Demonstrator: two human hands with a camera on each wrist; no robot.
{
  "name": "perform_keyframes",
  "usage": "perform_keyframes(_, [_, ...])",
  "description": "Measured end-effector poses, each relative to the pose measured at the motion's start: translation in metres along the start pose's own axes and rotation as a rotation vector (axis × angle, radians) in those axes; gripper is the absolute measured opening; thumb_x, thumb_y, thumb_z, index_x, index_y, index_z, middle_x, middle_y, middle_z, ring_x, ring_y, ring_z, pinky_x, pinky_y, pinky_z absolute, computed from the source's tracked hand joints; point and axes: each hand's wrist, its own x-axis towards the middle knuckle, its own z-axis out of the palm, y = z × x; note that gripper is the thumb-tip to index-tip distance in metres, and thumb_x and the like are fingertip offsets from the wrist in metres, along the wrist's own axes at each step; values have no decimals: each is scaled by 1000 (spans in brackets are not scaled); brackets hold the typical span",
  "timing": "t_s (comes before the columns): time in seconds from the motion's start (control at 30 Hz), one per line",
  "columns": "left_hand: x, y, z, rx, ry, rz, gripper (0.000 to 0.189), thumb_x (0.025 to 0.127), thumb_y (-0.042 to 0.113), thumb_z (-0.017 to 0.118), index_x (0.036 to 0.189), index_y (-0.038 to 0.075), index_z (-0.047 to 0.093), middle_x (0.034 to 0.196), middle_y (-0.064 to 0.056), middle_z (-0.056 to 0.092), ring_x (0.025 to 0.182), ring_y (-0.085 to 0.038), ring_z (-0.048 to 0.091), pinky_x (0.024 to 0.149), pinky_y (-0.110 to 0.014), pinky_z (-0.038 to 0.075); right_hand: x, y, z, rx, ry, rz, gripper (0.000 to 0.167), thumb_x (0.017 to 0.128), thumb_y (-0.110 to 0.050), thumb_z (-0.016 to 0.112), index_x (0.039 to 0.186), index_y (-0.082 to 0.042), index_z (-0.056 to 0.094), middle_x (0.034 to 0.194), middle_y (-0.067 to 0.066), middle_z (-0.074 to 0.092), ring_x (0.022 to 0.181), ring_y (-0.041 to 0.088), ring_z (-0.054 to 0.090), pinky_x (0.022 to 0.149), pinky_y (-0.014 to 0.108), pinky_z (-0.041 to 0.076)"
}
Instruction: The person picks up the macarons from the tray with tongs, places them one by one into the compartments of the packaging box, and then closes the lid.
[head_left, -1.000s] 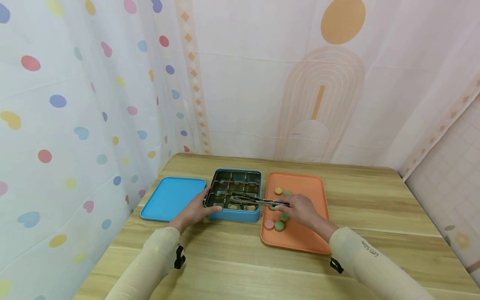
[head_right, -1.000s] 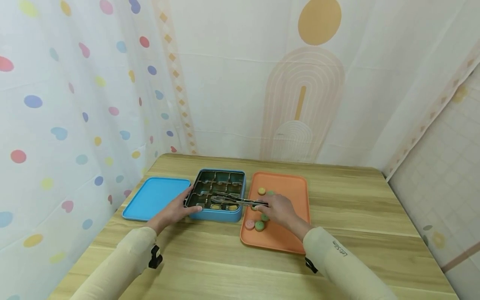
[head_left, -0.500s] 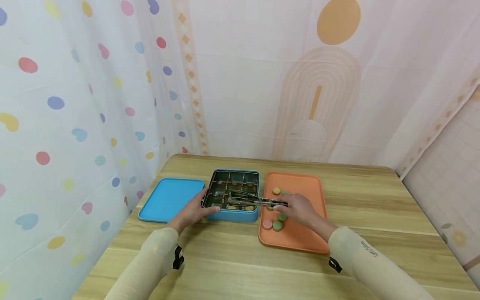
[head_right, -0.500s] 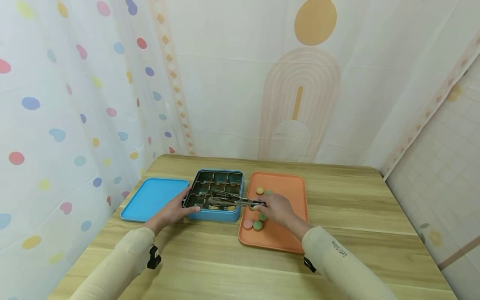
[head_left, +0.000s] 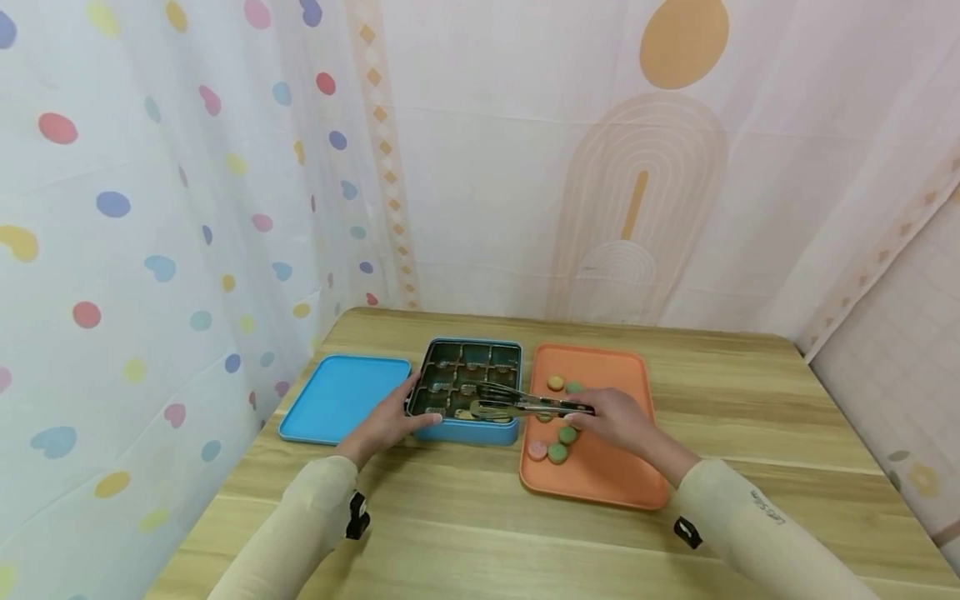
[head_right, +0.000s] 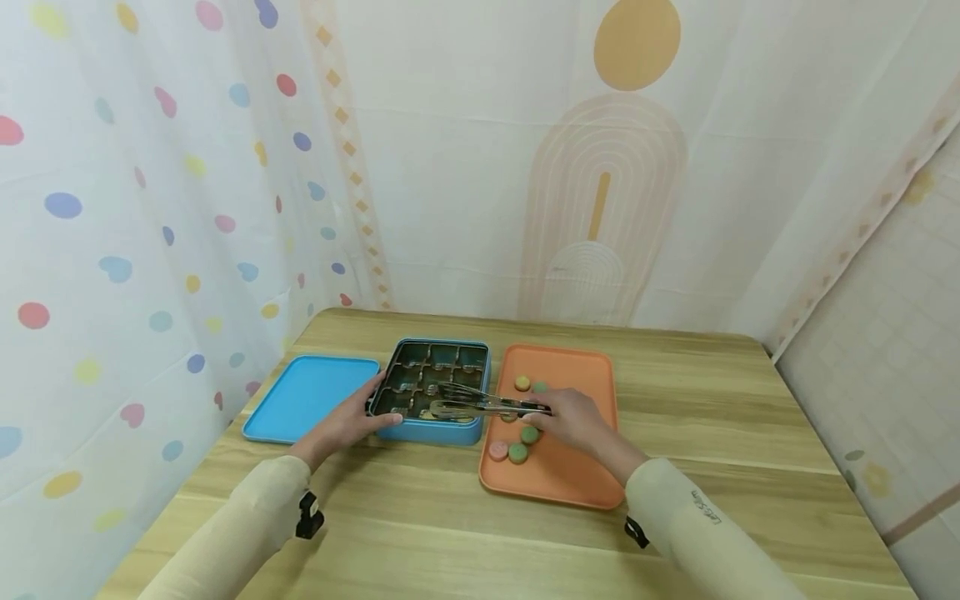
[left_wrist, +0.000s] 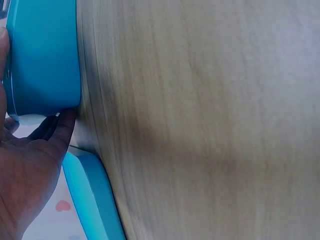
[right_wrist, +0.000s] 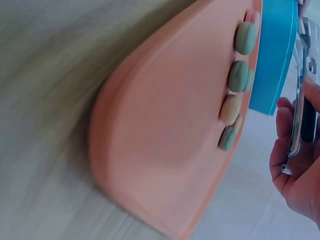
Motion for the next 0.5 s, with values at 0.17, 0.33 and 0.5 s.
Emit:
perform_keyframes(0.17, [0,-1,0,5,4,1,107,86,57,71,161,13,9,164,-20,10,147,-45,13,112,-65,22,-10,12,-6,65,14,1,18,95,-27,69,109,-17,73,71,-9,56,58,8,44,54,27,38])
perform_keyframes(0.33, [0,1,0,6,6,5,101,90,50,70,161,12,9,163,-21,11,147,-45,13,112,-65,22,-20,22,-13,112,20,38,19,96,-25,68,113,-17,72,82,-2,62,59,11,46,53,27,40])
perform_keyframes(0.5, [0,3,0,6,7,4,100,91,47,71,161,11,9,163,-21,11,147,-45,13,112,-65,22,-31,30,-19,75,42,69,22,96,-27,68,115,-16,72,85,-6,63,60,11,47,54,28,41])
